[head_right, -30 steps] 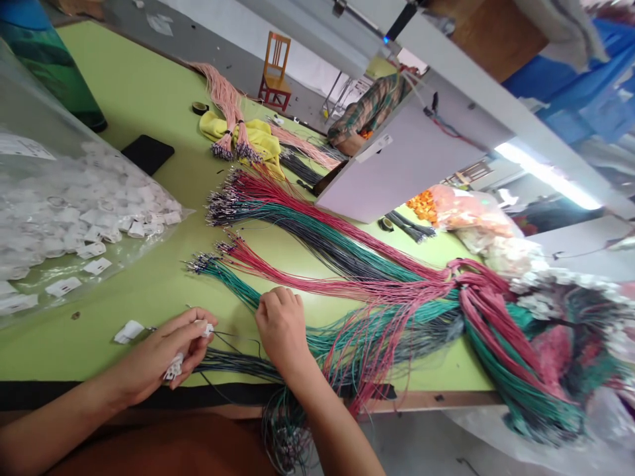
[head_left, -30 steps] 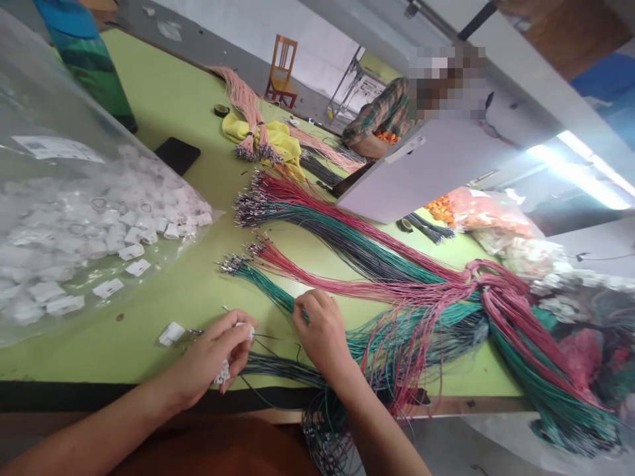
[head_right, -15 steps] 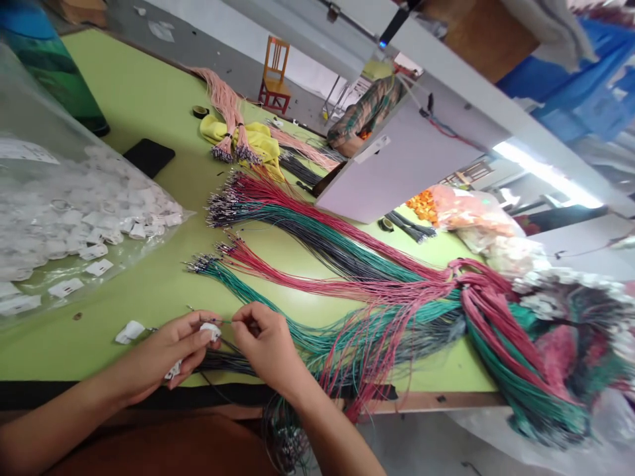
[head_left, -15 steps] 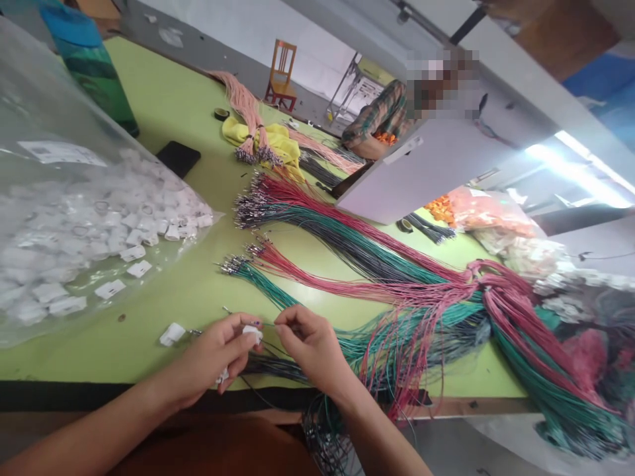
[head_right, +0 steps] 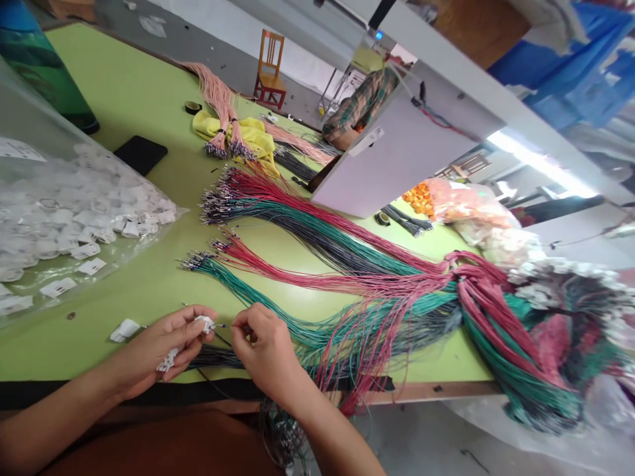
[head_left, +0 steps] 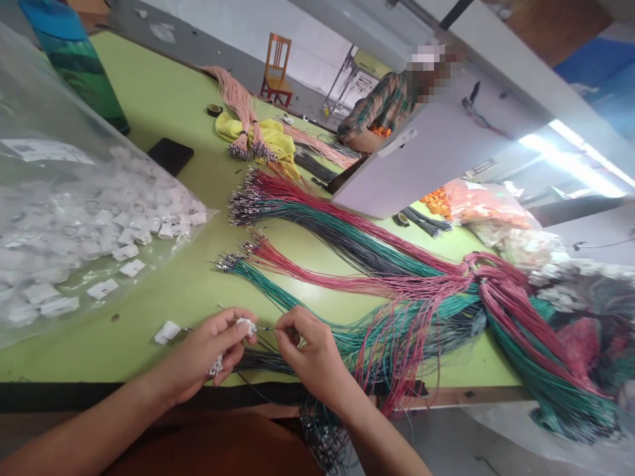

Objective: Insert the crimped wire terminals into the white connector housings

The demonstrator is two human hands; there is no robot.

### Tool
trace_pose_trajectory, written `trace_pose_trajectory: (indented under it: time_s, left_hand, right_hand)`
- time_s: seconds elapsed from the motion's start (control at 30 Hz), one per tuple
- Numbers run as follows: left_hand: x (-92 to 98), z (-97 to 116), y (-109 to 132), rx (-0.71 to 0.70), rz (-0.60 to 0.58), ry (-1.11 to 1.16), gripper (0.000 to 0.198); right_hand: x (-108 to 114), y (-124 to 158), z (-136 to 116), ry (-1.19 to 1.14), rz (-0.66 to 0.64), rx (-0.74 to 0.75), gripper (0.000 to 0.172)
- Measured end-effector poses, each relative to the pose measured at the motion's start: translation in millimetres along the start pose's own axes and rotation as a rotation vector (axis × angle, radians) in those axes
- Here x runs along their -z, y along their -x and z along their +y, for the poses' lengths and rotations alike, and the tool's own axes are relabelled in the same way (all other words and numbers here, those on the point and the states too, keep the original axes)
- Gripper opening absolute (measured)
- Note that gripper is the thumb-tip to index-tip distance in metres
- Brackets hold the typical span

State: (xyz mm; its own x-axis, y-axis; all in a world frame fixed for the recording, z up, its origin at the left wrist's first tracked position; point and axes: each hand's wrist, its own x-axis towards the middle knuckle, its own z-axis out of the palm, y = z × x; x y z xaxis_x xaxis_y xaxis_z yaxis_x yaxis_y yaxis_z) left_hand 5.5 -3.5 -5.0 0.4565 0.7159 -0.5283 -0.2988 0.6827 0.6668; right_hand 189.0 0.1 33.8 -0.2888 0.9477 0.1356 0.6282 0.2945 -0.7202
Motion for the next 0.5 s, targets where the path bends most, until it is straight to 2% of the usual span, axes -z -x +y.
trace_pose_trajectory:
  time_s: [0.5]
  left_hand:
    - [3.4,-3.0,-1.8,0.005,-0.015,0.026,0.026]
  right_hand:
    - [-7.8,3.6,-1.3,0.282,0.077,0.112,0.018]
